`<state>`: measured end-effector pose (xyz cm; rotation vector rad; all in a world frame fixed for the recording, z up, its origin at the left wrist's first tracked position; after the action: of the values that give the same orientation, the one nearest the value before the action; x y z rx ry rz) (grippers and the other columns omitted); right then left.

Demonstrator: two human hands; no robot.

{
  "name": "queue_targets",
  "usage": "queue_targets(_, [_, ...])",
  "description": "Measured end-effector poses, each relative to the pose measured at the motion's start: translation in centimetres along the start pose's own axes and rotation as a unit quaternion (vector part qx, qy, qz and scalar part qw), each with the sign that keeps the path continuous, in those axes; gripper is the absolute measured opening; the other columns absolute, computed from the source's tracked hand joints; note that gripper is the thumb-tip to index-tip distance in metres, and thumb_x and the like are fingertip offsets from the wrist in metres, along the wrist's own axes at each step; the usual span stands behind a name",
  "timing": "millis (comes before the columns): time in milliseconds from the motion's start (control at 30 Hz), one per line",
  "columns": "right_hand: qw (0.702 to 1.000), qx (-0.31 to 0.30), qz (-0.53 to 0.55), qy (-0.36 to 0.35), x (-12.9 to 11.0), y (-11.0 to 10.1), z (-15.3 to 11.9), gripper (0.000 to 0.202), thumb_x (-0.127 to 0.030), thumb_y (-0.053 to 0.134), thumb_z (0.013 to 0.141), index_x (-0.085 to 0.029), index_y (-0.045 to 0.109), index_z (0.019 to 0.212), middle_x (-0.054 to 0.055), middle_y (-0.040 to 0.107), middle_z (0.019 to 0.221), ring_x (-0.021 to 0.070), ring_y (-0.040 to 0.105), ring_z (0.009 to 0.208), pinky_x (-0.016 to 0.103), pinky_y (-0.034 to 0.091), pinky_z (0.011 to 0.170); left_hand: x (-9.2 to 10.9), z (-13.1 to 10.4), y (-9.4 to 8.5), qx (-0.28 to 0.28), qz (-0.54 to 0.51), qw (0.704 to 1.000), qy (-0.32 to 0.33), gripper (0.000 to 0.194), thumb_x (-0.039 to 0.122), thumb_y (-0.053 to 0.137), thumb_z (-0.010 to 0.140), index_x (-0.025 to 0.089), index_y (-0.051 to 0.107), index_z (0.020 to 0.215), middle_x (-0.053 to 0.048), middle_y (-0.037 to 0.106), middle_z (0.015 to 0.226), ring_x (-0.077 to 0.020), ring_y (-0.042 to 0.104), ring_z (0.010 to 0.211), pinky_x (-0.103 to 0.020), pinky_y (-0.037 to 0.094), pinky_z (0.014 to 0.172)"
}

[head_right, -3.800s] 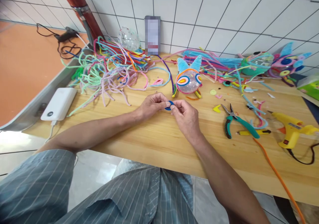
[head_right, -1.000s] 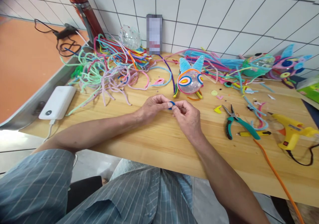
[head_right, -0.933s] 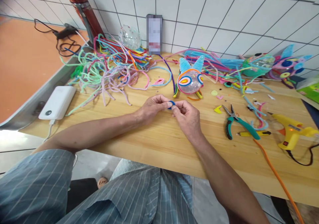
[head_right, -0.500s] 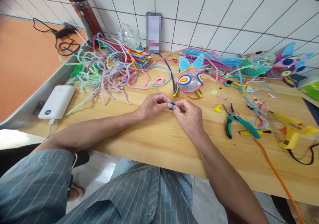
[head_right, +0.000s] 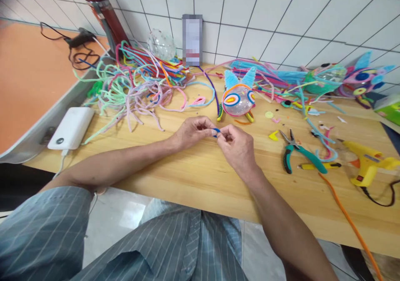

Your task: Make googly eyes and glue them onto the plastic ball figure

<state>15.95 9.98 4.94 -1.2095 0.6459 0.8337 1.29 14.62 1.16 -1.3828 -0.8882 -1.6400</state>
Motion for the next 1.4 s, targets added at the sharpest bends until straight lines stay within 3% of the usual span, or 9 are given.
queue_targets(233, [0.994,-0.018,0.090,0.057,0.9,0.8,0.0,0.017,-0.039,0.066,0.082,-0.021,0.068,0.079,0.000,0.070,0.064,0.0151,0.064,0.055,0.028,0.049,0.058,-1.5,-0.6,0.2,0.034,-0.127,0.989,-0.068,0.046,0.054,0.090,0.071,0.014,0.068,0.080,-0.001,0.072,0.078,-0.0107,0.061,0.073,-0.028,0.049,0.079])
queue_targets(400, [0.998,-0.018,0.028,0.045,0.9,0.4,0.1,0.012,-0.032,0.065,0.079,-0.022,0.066,0.074,-0.001,0.068,0.059,0.0146,0.061,0.052,0.027,0.045,0.055,-0.8,0.0,0.5,-0.012,-0.044,0.999,-0.027,0.042,0.050,0.087,0.075,0.013,0.073,0.089,-0.002,0.074,0.083,-0.0112,0.061,0.074,-0.027,0.048,0.076])
queue_targets(500, [0.999,-0.016,0.013,0.035,0.8,0.4,0.0,0.011,-0.032,0.066,0.079,-0.022,0.066,0.075,-0.001,0.068,0.060,0.0147,0.061,0.053,0.027,0.044,0.055,-0.3,0.2,0.2,-0.007,0.001,1.000,-0.007,0.037,0.047,0.086,0.076,0.013,0.075,0.084,-0.002,0.074,0.080,-0.0110,0.060,0.072,-0.026,0.046,0.072])
queue_targets(767, [0.990,-0.026,0.113,0.080,1.4,1.0,0.3,0.021,-0.042,0.070,0.080,-0.022,0.069,0.077,0.001,0.071,0.063,0.0152,0.062,0.055,0.027,0.048,0.057,-1.4,-0.8,0.2,0.054,-0.135,0.987,-0.070,0.043,0.052,0.090,0.071,0.014,0.073,0.082,-0.002,0.075,0.081,-0.0117,0.063,0.076,-0.029,0.050,0.082])
queue_targets(1000, [0.997,-0.031,0.035,0.069,1.3,0.4,0.3,0.014,-0.035,0.069,0.077,-0.021,0.070,0.076,-0.001,0.068,0.059,0.0148,0.060,0.054,0.027,0.044,0.056,-0.1,0.2,0.2,-0.012,0.005,1.000,-0.013,0.035,0.045,0.085,0.076,0.012,0.076,0.084,-0.003,0.074,0.080,-0.0121,0.060,0.073,-0.027,0.046,0.072])
queue_targets(1100, [0.994,-0.043,0.070,0.075,1.3,0.5,0.4,0.015,-0.036,0.071,0.078,-0.021,0.071,0.078,-0.001,0.069,0.061,0.0150,0.061,0.056,0.028,0.046,0.058,-0.2,0.2,-0.2,0.005,0.008,1.000,-0.012,0.035,0.046,0.085,0.077,0.013,0.074,0.081,-0.002,0.072,0.077,-0.0111,0.058,0.071,-0.026,0.044,0.070])
queue_targets(1400, [0.980,-0.037,0.159,0.116,1.7,1.3,0.3,0.022,-0.042,0.076,0.080,-0.020,0.075,0.082,0.000,0.071,0.064,0.0160,0.065,0.059,0.029,0.051,0.063,-1.3,-1.0,0.1,0.075,-0.136,0.985,-0.077,0.050,0.058,0.089,0.070,0.014,0.070,0.083,0.000,0.071,0.078,-0.0105,0.059,0.074,-0.028,0.048,0.080])
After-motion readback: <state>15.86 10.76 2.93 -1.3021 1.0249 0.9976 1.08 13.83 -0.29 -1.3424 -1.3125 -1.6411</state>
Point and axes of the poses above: each hand's wrist, its own z-axis towards the middle knuckle, its own y-axis out of the palm, x = y × z, the point moved 8 cm from there along z, towards the middle knuckle
